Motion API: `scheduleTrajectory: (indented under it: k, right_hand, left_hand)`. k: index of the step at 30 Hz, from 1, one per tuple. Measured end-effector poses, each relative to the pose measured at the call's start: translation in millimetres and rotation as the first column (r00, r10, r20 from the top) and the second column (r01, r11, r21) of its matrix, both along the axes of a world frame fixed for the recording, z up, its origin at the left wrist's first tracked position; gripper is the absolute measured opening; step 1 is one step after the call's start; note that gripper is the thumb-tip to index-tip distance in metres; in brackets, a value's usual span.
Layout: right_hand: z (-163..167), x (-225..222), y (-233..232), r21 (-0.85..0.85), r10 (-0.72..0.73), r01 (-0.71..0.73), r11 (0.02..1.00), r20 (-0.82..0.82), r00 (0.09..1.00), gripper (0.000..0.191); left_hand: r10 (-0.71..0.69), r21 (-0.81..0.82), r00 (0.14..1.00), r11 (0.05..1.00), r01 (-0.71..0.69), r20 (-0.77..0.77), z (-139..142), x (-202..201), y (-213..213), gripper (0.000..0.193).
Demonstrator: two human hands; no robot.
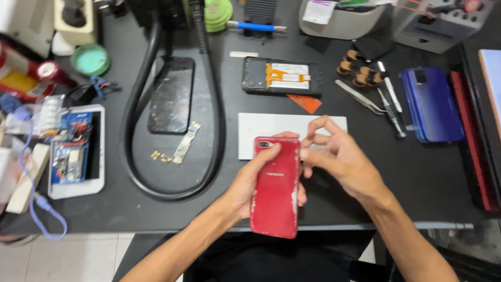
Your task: The person removes suction cups from a red smartphone, then uses a plastic pry tool to separate the back cover. They use a hot air gun to heat the edges of the back cover and continue prying it off. The back cover is removed and set aside.
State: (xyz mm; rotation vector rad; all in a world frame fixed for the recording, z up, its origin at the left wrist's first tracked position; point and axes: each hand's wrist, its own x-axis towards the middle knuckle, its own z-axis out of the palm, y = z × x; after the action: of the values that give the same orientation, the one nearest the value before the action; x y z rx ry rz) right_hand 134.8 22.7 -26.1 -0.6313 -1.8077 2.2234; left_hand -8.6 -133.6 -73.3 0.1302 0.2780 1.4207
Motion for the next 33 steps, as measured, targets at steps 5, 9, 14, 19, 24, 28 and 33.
scheduleTrajectory:
  k: [5,9,14,19,24,28,33]
  right_hand:
    - [-5,-10,13,0.079,-0.018,0.018,0.997,0.007,1.0,0.023]
    - [-1,-19,17,0.166,-0.002,-0.006,0.986,0.046,0.999,0.02]
    - [12,-28,11,0.385,-0.021,-0.017,0.923,0.094,0.995,0.019]
    - [20,-34,1,0.511,-0.062,-0.041,0.859,0.182,0.981,0.015]
    - [32,-34,-10,0.709,-0.116,-0.059,0.703,0.196,0.974,0.015]
    - [41,-31,-15,0.723,-0.084,-0.125,0.679,0.246,0.966,0.02]
    - [44,-27,-12,0.773,0.064,-0.218,0.596,0.224,0.972,0.025]
  left_hand:
    - [0.047,0.021,0.988,0.999,-0.044,-0.149,-2,3,-1,0.05]
    - [0.018,-0.021,0.997,1.0,-0.02,-0.081,-4,0,0,0.057]
    - [0.132,0.046,0.987,0.991,-0.128,-0.09,-5,-4,0,0.057]
    - [0.131,0.023,0.988,0.991,-0.129,-0.086,-3,-7,-2,0.063]
    - [0.156,-0.002,0.974,0.987,-0.159,-0.162,3,-6,-4,0.07]
    - [0.181,0.048,0.972,0.983,-0.175,-0.151,5,-6,-2,0.077]
    - [0.168,-0.003,0.969,0.985,-0.172,-0.183,6,-7,-2,0.078]
